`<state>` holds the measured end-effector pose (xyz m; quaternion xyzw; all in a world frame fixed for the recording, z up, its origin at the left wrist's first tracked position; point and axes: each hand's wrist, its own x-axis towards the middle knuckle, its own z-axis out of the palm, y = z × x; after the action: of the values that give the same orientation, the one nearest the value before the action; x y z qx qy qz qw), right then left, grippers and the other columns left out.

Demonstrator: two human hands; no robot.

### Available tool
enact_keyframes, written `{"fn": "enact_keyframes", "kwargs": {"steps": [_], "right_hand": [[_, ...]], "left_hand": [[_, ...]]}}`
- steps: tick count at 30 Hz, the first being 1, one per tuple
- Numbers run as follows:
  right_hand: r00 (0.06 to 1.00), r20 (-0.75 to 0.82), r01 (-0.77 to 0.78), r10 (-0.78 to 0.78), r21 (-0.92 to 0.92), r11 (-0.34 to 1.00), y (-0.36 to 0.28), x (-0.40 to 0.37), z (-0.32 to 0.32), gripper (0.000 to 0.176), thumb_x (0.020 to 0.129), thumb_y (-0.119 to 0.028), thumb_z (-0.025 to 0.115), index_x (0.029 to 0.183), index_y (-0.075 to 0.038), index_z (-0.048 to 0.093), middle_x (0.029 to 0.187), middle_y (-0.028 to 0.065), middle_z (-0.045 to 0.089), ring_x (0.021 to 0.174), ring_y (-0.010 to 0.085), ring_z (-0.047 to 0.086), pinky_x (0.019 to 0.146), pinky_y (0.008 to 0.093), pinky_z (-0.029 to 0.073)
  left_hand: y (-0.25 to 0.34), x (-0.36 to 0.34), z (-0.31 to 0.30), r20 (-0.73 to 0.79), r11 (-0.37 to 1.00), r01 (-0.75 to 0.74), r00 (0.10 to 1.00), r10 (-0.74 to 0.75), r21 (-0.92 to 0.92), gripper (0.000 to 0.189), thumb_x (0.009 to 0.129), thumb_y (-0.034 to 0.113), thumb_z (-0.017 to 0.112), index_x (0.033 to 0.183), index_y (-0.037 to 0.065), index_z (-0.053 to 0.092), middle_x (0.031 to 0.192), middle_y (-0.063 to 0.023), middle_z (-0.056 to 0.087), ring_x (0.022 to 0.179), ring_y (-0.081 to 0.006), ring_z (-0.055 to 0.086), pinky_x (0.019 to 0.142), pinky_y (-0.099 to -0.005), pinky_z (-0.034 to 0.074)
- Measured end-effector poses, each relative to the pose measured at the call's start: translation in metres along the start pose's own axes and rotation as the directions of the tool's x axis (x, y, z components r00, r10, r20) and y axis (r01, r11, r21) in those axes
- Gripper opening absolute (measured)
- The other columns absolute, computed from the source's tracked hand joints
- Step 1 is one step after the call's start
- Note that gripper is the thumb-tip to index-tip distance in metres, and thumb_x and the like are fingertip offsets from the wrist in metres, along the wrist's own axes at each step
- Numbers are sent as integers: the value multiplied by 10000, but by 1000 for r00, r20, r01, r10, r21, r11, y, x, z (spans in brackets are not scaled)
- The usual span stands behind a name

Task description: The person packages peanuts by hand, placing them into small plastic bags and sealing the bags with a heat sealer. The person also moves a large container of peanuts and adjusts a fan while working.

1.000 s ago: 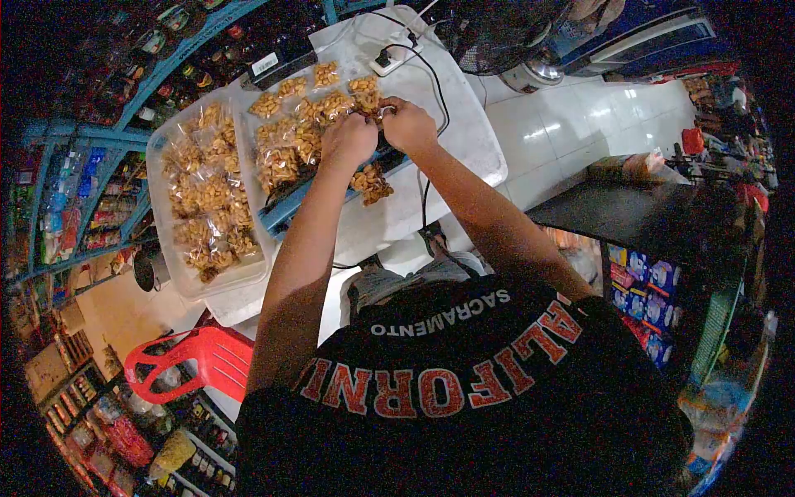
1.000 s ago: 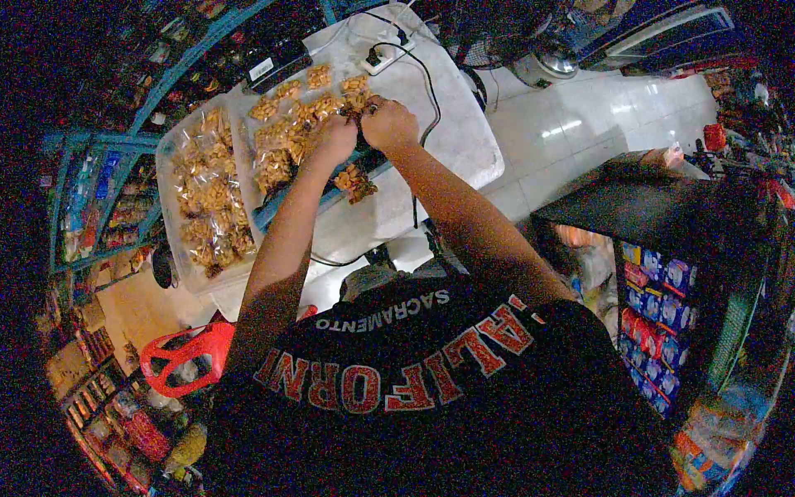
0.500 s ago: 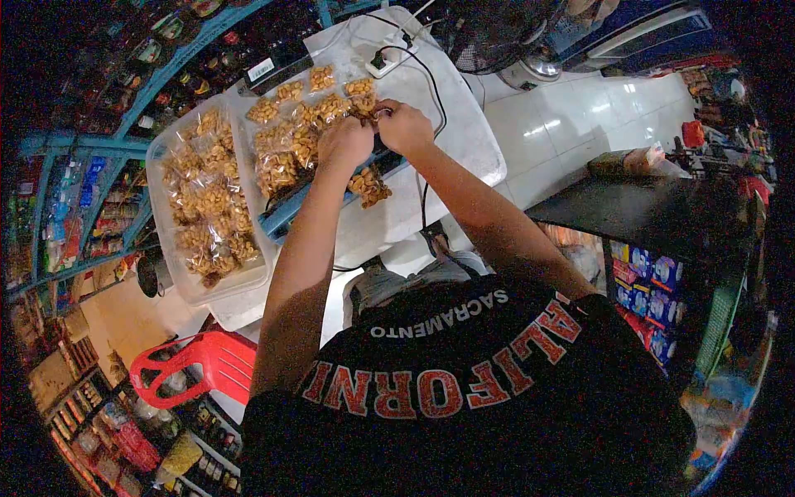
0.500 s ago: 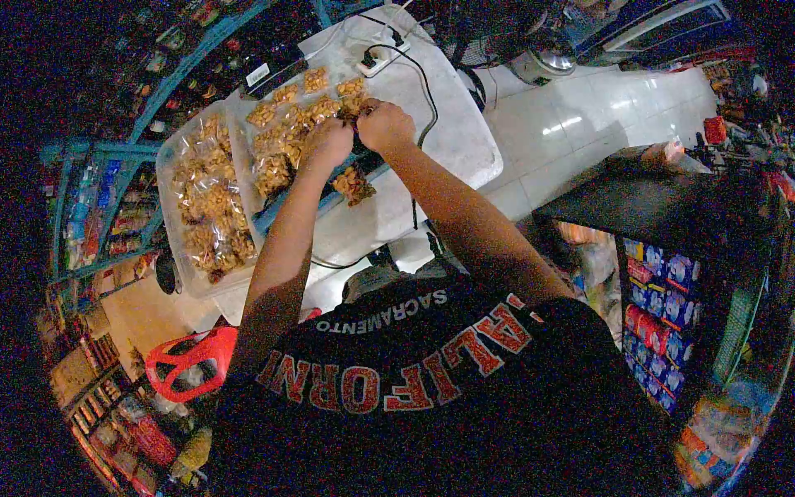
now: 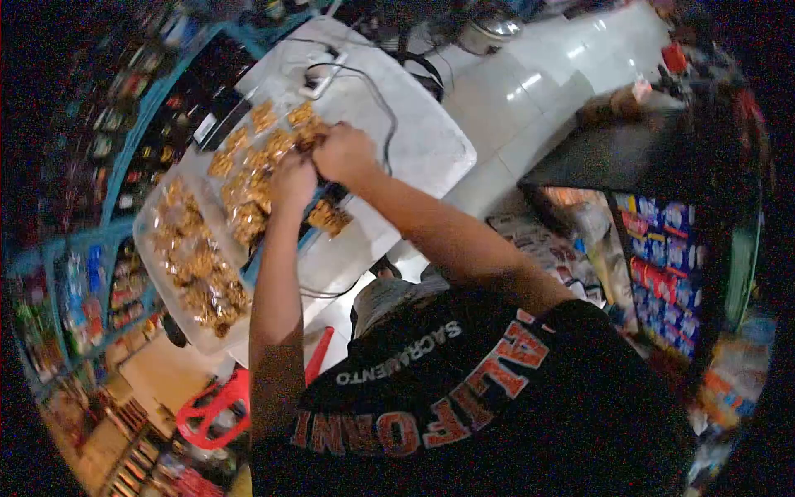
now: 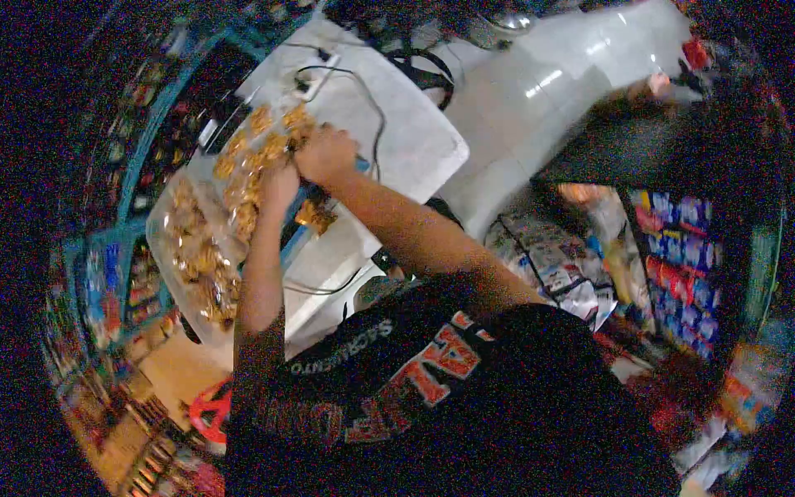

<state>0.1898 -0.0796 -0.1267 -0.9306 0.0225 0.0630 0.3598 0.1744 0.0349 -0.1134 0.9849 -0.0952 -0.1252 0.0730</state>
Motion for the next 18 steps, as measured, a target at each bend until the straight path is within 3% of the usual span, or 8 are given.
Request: {"fn": "enact_keyframes", "kwargs": {"steps": [1, 6, 8, 11, 12, 13, 15, 18], "right_hand": [[1000, 4, -19, 19, -51, 999, -8, -6, -15, 282, 670, -265, 479, 881, -136, 616, 952, 153, 552, 965, 377, 503, 756, 602, 372], [992, -118, 42, -48, -55, 998, -11, -14, -28, 250, 705, -237, 463, 891, -202, 627, 1150, 155, 441, 1172, 436, 274, 819, 729, 162], [952, -250, 188, -175, 28, 982, -6, -11, -23, 271, 698, -244, 471, 914, -199, 629, 1207, 166, 385, 1222, 450, 146, 850, 735, 64], [951, -183, 269, -248, 98, 958, -1, -10, -26, 297, 691, -262, 478, 937, -196, 631, 1230, 170, 375, 1239, 433, 106, 854, 734, 42], [942, -177, 307, -286, 102, 946, 2, -11, -26, 320, 691, -266, 486, 968, -194, 628, 1265, 177, 341, 1235, 443, 88, 845, 740, 46], [944, -168, 304, -284, 109, 946, 3, -10, -25, 320, 691, -266, 486, 968, -194, 628, 1265, 177, 341, 1235, 443, 88, 845, 740, 46], [930, -216, 325, -296, 112, 939, 3, -8, -16, 331, 695, -289, 496, 982, -187, 626, 1279, 173, 329, 1221, 463, 115, 837, 743, 63], [988, 55, 134, -142, 117, 984, -3, -8, -30, 369, 696, -327, 510, 1012, -162, 607, 1266, 178, 340, 1194, 475, 173, 809, 750, 119]], "left_hand": [[3, 0, 3, -2, 938, 233, 970, -241, -256, 353, 789, 272, 387, 896, -2, 581, 975, -247, 537, 926, -396, 496, 792, -452, 398], [-14, 0, 22, 63, 884, 287, 957, -284, -368, 359, 797, 275, 395, 945, -10, 556, 1011, -266, 513, 935, -401, 481, 780, -447, 391], [-1, -6, 16, -152, 708, 31, 969, -193, -705, 338, 817, 264, 413, 945, -13, 558, 988, -228, 549, 894, -345, 527, 770, -414, 402], [-71, -5, 69, -280, 817, -110, 958, -65, -566, 288, 820, 207, 454, 955, -27, 555, 978, -160, 575, 869, -256, 539, 783, -362, 408], [-50, -11, 56, -85, 454, 32, 968, -234, -890, 274, 812, 140, 480, 1011, -41, 531, 979, -108, 579, 882, -202, 527, 791, -324, 413], [-30, -10, 41, -77, 456, 43, 967, -241, -889, 274, 812, 140, 480, 1011, -41, 531, 979, -108, 579, 882, -202, 527, 791, -324, 413], [-11, -8, 27, 270, 177, 353, 888, -372, -919, 292, 801, 80, 481, 1070, -33, 500, 1019, -97, 560, 911, -192, 519, 808, -307, 412], [-19, -14, 37, 212, 35, 246, 892, -399, -969, 326, 805, 89, 499, 1113, -19, 477, 1053, -96, 541, 922, -176, 507, 810, -305, 415]]}}
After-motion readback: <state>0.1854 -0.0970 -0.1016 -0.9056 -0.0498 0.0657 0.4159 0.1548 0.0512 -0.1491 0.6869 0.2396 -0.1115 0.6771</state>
